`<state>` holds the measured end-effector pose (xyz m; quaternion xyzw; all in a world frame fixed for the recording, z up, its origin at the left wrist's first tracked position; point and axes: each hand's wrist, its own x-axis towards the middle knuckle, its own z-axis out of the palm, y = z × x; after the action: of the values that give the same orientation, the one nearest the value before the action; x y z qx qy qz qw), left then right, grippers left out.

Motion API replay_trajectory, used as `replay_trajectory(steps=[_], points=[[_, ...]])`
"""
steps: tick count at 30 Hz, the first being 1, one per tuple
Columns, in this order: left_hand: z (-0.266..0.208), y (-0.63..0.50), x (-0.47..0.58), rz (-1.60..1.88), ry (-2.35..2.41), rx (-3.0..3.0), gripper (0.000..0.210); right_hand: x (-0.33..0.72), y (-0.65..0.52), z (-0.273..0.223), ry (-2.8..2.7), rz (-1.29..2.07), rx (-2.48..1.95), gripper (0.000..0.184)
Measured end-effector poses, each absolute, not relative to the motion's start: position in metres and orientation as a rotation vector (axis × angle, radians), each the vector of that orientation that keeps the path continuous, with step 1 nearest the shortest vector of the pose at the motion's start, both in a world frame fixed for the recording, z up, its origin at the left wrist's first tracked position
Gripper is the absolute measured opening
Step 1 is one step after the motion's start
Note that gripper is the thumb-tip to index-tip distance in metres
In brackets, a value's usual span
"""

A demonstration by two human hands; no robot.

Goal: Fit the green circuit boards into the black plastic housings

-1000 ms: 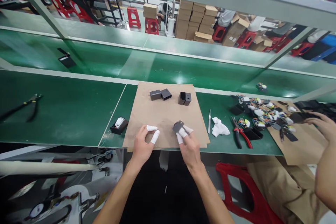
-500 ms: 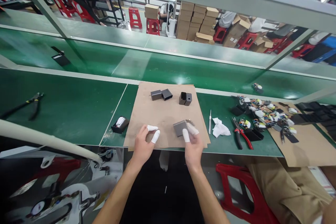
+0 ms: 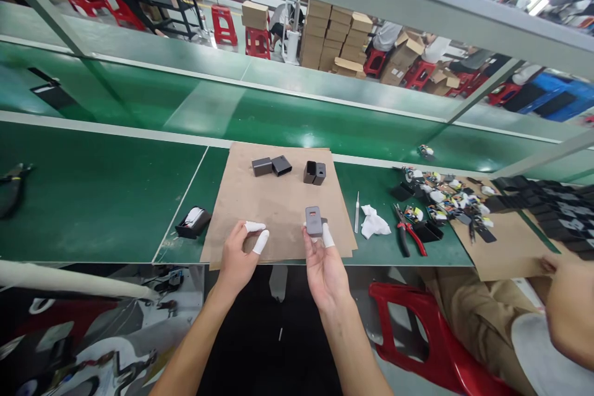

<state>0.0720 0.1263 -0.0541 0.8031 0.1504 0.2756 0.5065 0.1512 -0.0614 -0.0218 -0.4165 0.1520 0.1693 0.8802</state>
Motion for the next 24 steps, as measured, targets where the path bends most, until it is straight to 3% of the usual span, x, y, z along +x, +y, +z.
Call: replay_trajectory(steps=[4, 14, 17, 20, 24], points=[[-0.055, 0.126, 0.072, 0.661, 0.363, 1.945, 0.011, 0.155, -0.057, -0.016, 0.375, 0.329, -0.81, 0.011], [-0.055, 0.126, 0.071, 0.648, 0.366, 1.959, 0.011, 0.154, -0.053, -0.008, 0.388, 0.274, -0.834, 0.02], [-0.056, 0.125, 0.071, 0.655, 0.371, 1.955, 0.011, 0.158, -0.061, -0.008, 0.203, -0.073, -1.147, 0.033], [-0.056, 0.125, 0.071, 0.653, 0.374, 1.956, 0.01, 0.168, -0.075, -0.022, -0.241, -0.534, -1.718, 0.026], [-0.056, 0.124, 0.07, 0.65, 0.377, 1.964, 0.01, 0.175, -0.086, -0.051, -0.685, -0.582, -2.106, 0.017]])
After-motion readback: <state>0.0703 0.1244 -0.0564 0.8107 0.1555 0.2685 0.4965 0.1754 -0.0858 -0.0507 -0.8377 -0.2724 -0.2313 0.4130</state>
